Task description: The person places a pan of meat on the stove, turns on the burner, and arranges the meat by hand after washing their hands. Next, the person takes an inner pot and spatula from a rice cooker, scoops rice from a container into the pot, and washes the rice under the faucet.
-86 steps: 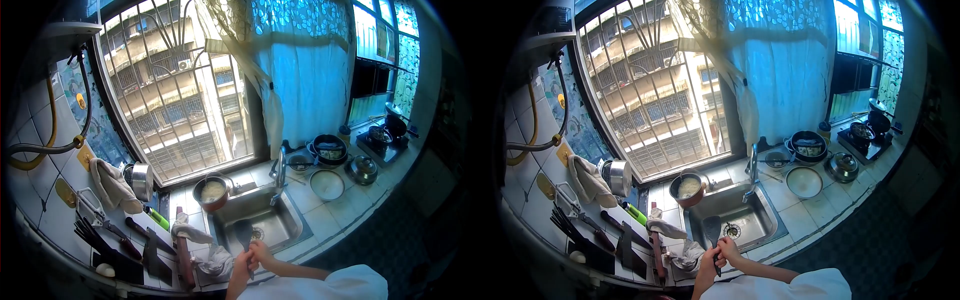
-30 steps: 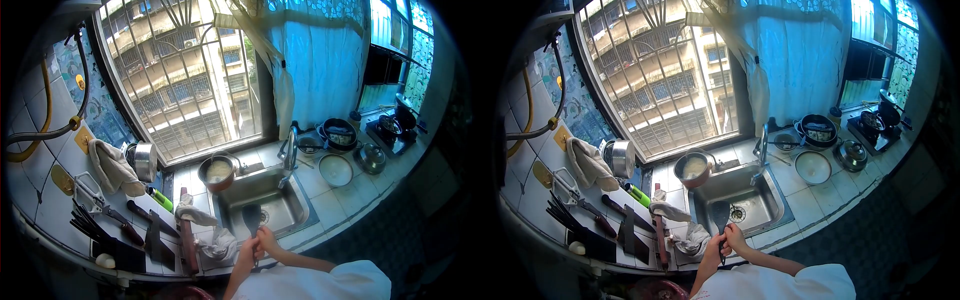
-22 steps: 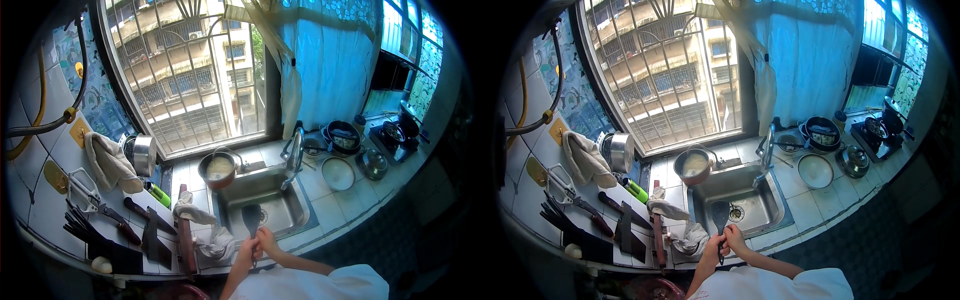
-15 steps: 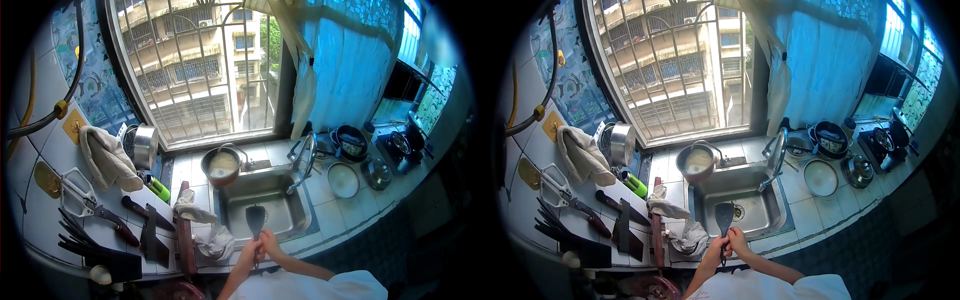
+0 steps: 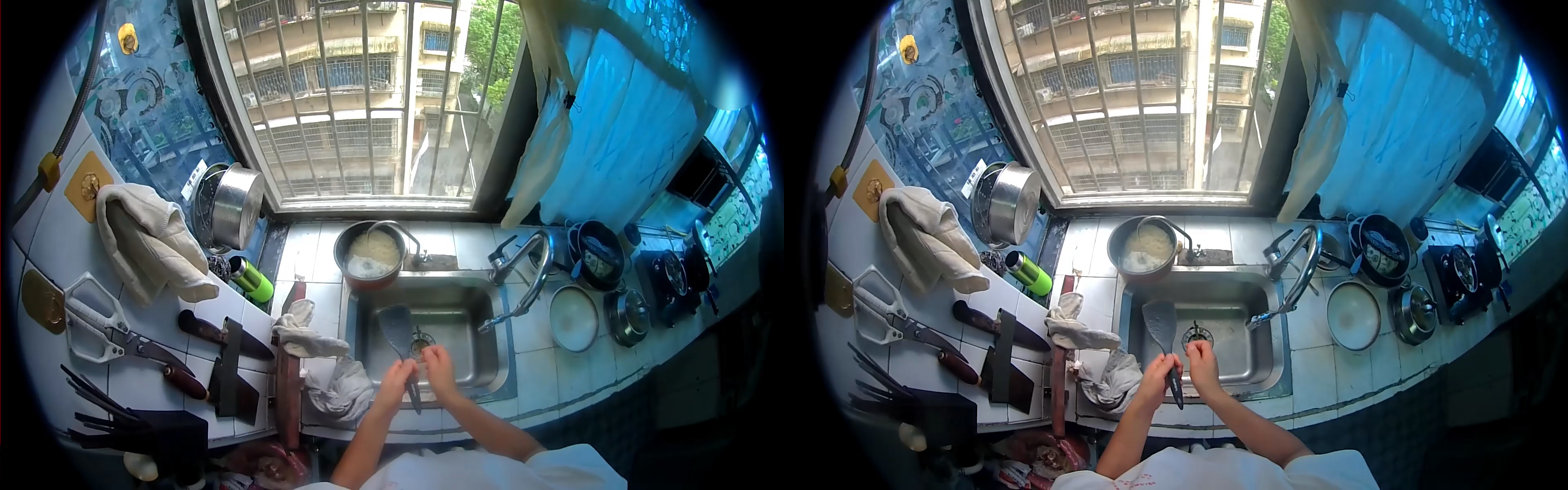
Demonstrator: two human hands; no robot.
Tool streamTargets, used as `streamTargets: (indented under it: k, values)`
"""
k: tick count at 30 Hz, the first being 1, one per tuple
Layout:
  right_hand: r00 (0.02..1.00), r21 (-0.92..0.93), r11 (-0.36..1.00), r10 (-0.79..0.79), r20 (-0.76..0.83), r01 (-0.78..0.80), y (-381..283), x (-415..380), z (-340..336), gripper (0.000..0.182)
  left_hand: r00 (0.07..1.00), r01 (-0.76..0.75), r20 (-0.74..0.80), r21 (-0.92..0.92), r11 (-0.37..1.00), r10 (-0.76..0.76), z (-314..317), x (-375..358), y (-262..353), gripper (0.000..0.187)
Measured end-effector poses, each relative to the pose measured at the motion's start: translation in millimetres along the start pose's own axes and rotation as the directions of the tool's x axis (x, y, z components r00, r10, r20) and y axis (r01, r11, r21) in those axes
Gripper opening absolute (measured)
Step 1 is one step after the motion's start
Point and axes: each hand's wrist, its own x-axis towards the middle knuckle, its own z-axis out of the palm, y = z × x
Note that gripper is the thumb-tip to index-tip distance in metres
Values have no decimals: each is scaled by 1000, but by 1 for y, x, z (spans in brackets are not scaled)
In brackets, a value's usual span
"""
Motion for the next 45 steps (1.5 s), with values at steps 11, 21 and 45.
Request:
streamTargets:
  k: [11, 21, 45]
  values:
    - [947, -781, 622, -217, -237, -53, -27, 229, 46, 36, 988, -22, -153, 96, 995, 36, 1, -10, 20, 20]
    - [951, -957, 189, -258, 169, 221, -38, 270, 15, 32, 978, -11, -202, 170, 985, 45, -10, -38, 0, 17]
    - [946, -620, 750, 23, -324, -230, -19, 295, 39, 39, 965, -206, -126, 168, 964, 229, 12, -8, 21, 19]
